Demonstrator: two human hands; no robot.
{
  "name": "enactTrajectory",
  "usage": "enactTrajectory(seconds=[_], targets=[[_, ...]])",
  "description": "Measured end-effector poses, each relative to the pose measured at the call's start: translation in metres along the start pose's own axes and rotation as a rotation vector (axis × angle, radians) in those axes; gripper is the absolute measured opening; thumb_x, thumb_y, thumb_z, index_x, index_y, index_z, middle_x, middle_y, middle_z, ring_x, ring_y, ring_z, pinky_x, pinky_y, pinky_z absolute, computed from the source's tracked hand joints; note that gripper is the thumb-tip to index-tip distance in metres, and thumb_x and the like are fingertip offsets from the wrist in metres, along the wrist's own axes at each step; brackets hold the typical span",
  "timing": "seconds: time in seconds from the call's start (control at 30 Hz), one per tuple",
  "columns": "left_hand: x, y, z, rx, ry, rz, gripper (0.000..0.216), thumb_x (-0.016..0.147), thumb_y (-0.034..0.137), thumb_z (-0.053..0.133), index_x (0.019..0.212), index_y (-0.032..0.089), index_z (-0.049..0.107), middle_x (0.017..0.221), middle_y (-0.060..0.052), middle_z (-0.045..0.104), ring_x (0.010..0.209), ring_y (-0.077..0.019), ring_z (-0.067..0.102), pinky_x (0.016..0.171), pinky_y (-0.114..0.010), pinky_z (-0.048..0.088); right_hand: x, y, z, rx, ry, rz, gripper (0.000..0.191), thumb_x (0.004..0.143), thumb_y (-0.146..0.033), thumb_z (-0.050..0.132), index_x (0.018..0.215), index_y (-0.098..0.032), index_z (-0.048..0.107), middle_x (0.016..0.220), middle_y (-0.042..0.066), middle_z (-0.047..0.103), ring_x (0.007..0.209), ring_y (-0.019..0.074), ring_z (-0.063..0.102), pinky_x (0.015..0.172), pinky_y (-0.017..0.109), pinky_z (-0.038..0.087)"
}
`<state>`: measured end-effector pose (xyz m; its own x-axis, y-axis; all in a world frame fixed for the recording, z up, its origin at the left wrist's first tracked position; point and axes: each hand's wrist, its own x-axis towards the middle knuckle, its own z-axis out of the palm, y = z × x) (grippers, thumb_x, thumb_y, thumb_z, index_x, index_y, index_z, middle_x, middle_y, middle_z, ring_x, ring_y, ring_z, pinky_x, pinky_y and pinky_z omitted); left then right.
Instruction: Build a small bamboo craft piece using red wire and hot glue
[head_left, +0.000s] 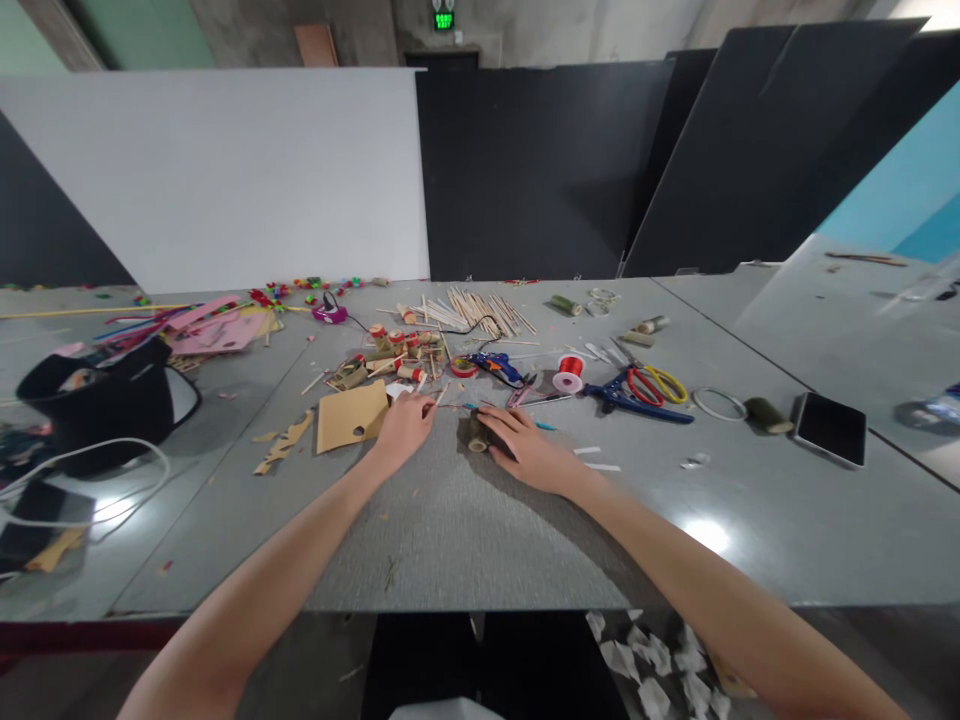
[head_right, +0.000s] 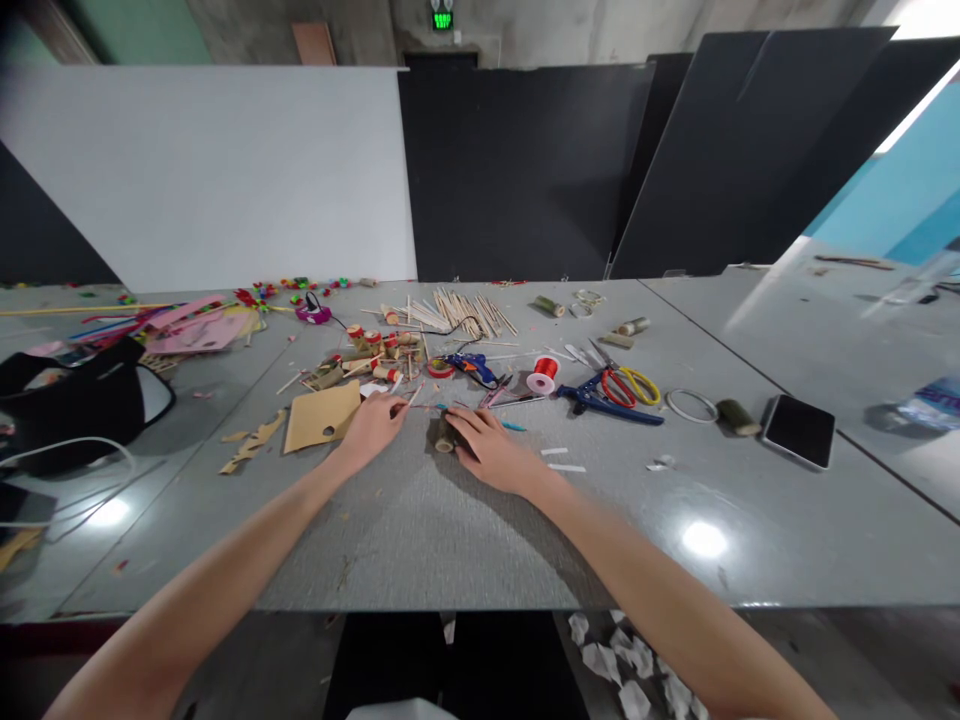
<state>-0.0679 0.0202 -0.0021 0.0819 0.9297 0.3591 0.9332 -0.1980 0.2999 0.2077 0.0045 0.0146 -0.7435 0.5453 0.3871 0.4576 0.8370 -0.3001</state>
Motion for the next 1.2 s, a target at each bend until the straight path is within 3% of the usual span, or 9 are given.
enactTrajectory(seconds=[0.73,0.97,1.2], targets=[[-0.0006,0.0008,-0.0037,0.023,-0.001,-0.018,0.022,0.094,0.022,0.055,0.101,0.018,0.075,0.096,-0.012,0.074,0.1,-0.026,0.063,0.091,-0.035,0.047,-0.0007,0.0034,0.0029,0.0,-0.009,0.002,0.062,0.096,-0.021,0.052,0.154,-0.027,0.032,0.155,0.009,0.041,0.141,0.0288,0.038,0.117,0.055,0.037],[0.0005,0.002,-0.0025,0.036,-0.004,-0.03,0.022,0.094,0.036,0.06,0.096,0.019,0.075,0.085,-0.01,0.072,0.096,-0.0264,0.063,0.087,-0.034,0.047,-0.0001,0.0007,0.0007,0.003,-0.016,0.008,0.06,0.096,-0.023,0.051,0.153,-0.027,0.033,0.155,0.009,0.041,0.141,0.0296,0.039,0.115,0.056,0.038],[0.0011,0.0015,-0.0017,0.031,-0.006,-0.028,0.02,0.095,0.029,0.058,0.093,0.019,0.075,0.085,-0.01,0.072,0.094,-0.0259,0.064,0.085,-0.034,0.048,0.0002,0.0007,0.0005,0.01,-0.012,0.005,0.061,0.096,-0.022,0.05,0.154,-0.029,0.032,0.155,0.009,0.041,0.142,0.0289,0.038,0.116,0.057,0.037]])
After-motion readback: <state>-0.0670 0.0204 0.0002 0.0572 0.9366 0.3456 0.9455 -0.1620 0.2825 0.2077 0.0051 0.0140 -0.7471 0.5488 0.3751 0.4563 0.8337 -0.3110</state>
